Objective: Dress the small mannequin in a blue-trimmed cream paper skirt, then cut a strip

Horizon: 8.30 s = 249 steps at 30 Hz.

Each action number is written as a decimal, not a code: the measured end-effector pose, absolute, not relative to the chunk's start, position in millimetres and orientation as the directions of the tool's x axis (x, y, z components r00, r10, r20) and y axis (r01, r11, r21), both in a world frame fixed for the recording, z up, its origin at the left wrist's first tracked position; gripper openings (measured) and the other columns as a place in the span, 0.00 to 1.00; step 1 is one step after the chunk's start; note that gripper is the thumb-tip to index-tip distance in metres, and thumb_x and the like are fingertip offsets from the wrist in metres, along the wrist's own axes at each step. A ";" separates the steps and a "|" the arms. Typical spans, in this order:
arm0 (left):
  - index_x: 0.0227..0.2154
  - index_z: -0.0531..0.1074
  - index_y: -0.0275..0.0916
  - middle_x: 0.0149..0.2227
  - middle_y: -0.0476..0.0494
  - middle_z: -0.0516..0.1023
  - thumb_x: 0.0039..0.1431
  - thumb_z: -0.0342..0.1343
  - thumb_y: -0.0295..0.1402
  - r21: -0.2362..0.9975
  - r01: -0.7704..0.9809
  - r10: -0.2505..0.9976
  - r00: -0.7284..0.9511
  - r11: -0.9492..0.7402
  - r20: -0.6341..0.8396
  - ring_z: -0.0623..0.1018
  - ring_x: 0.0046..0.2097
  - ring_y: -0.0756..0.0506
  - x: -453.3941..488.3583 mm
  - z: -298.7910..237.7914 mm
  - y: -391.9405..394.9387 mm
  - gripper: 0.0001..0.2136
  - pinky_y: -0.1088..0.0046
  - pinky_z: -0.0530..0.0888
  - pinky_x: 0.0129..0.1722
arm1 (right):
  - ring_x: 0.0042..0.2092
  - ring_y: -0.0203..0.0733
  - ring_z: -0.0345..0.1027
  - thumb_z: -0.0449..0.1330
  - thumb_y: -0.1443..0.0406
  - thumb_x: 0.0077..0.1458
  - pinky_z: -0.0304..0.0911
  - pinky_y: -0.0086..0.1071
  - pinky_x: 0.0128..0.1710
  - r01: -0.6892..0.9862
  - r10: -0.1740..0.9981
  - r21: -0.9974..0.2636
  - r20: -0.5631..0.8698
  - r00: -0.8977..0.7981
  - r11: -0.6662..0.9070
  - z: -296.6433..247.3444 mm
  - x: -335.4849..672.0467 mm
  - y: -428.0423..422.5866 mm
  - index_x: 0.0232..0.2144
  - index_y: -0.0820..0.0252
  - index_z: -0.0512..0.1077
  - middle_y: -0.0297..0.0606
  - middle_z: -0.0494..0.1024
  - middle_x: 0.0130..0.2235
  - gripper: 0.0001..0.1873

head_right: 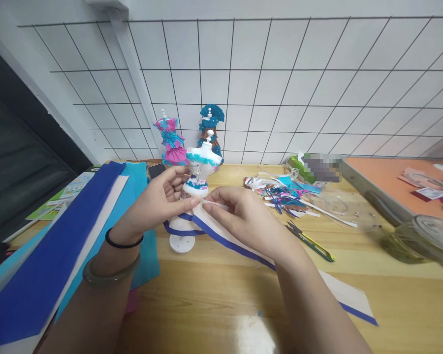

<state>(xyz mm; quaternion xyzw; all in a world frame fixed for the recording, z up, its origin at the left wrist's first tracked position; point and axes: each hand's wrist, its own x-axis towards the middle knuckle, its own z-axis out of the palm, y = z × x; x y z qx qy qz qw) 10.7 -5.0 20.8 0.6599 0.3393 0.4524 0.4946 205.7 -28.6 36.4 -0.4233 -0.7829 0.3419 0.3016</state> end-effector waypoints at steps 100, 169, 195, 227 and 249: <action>0.47 0.64 0.39 0.48 0.41 0.72 0.53 0.59 0.31 0.936 -0.072 0.862 0.368 -0.346 0.347 0.74 0.48 0.46 12.9 11.1 1.5 0.18 0.74 0.74 0.42 | 0.25 0.35 0.62 0.56 0.52 0.54 0.55 0.26 0.21 0.577 0.930 -0.735 0.216 -0.296 0.355 30.6 201.8 -23.1 0.30 0.60 0.73 0.35 0.73 0.25 0.17; 0.47 0.62 0.36 0.45 0.39 0.70 0.47 0.61 0.26 0.957 -0.072 0.869 0.404 -0.280 0.284 0.72 0.49 0.43 5.0 19.3 0.9 0.23 0.69 0.71 0.46 | 0.34 0.38 0.68 0.53 0.60 0.59 0.62 0.30 0.33 0.490 0.838 -0.726 0.220 -0.499 0.482 42.0 208.5 -31.5 0.34 0.57 0.74 0.36 0.76 0.33 0.11; 0.48 0.64 0.41 0.49 0.42 0.70 0.50 0.61 0.27 0.935 0.040 0.831 0.474 -0.353 0.293 0.71 0.51 0.44 0.2 15.4 -2.8 0.22 0.71 0.71 0.48 | 0.22 0.31 0.53 0.60 0.52 0.50 0.46 0.26 0.18 0.471 0.834 -0.853 -0.080 -0.546 0.226 27.0 206.0 -23.7 0.27 0.60 0.73 0.30 0.66 0.21 0.16; 0.48 0.64 0.42 0.48 0.44 0.71 0.50 0.59 0.30 0.867 0.269 0.877 0.364 -0.420 0.313 0.71 0.51 0.44 2.6 21.5 -6.1 0.21 0.66 0.69 0.52 | 0.24 0.30 0.54 0.64 0.57 0.46 0.48 0.26 0.22 0.336 0.751 -0.942 -0.215 -0.624 0.009 21.9 202.2 -9.7 0.30 0.62 0.72 0.29 0.66 0.24 0.14; 0.45 0.64 0.40 0.38 0.45 0.76 0.48 0.59 0.31 0.905 0.335 0.964 0.139 -0.261 0.227 0.76 0.40 0.45 -2.2 8.6 12.3 0.20 0.70 0.73 0.36 | 0.49 0.46 0.61 0.53 0.71 0.57 0.59 0.40 0.46 0.642 0.660 -0.274 0.564 -0.495 0.716 18.6 182.0 -32.5 0.45 0.57 0.67 0.45 0.68 0.48 0.13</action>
